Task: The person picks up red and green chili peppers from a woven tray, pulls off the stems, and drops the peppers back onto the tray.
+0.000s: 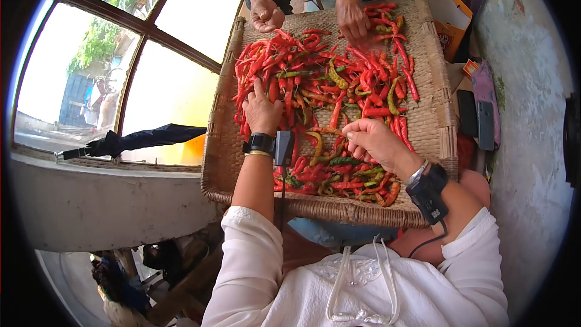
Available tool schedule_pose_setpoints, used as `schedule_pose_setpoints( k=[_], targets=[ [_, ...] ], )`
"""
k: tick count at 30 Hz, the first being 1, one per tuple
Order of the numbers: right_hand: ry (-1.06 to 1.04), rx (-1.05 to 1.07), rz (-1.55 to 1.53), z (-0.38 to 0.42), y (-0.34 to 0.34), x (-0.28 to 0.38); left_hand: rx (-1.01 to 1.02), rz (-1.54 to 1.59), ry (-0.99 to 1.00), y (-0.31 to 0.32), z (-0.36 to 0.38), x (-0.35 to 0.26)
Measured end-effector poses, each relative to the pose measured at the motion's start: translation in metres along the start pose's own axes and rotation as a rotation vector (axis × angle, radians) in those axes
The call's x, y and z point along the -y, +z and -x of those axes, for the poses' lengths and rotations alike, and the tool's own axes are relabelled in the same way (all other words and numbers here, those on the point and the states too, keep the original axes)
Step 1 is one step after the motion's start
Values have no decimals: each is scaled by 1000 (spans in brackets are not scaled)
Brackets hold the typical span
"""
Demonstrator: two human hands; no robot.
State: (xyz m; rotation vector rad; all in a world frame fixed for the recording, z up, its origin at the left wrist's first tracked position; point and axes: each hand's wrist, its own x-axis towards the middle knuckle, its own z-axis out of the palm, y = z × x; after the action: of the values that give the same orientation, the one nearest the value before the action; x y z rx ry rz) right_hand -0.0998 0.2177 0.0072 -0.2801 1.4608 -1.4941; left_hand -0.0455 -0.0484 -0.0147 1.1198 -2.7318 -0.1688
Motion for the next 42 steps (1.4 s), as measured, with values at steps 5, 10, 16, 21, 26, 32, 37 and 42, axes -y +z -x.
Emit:
schedule_pose_setpoints(
  k=[5,10,16,21,26,32,37,42],
  targets=[
    [-11,9,26,0,0,2,99,19,166,-15,5,17],
    [-15,19,32,0,-1,1,259,-8,218,-29,32,24],
    [-7,13,49,0,0,1,523,-91,387,-50,58,33],
    [-12,-13,49,-2,0,-4,355,-340,543,-69,79,23],
    [18,-3,95,-2,-1,-2,300,-352,514,-79,70,-5],
    [39,-14,124,-4,-1,-3,255,-176,449,-48,59,2],
    [47,-1,163,-2,2,-2,176,-53,555,-30,48,20],
    [33,2,199,-2,2,-9,253,-135,554,-33,58,-7]
  ],
)
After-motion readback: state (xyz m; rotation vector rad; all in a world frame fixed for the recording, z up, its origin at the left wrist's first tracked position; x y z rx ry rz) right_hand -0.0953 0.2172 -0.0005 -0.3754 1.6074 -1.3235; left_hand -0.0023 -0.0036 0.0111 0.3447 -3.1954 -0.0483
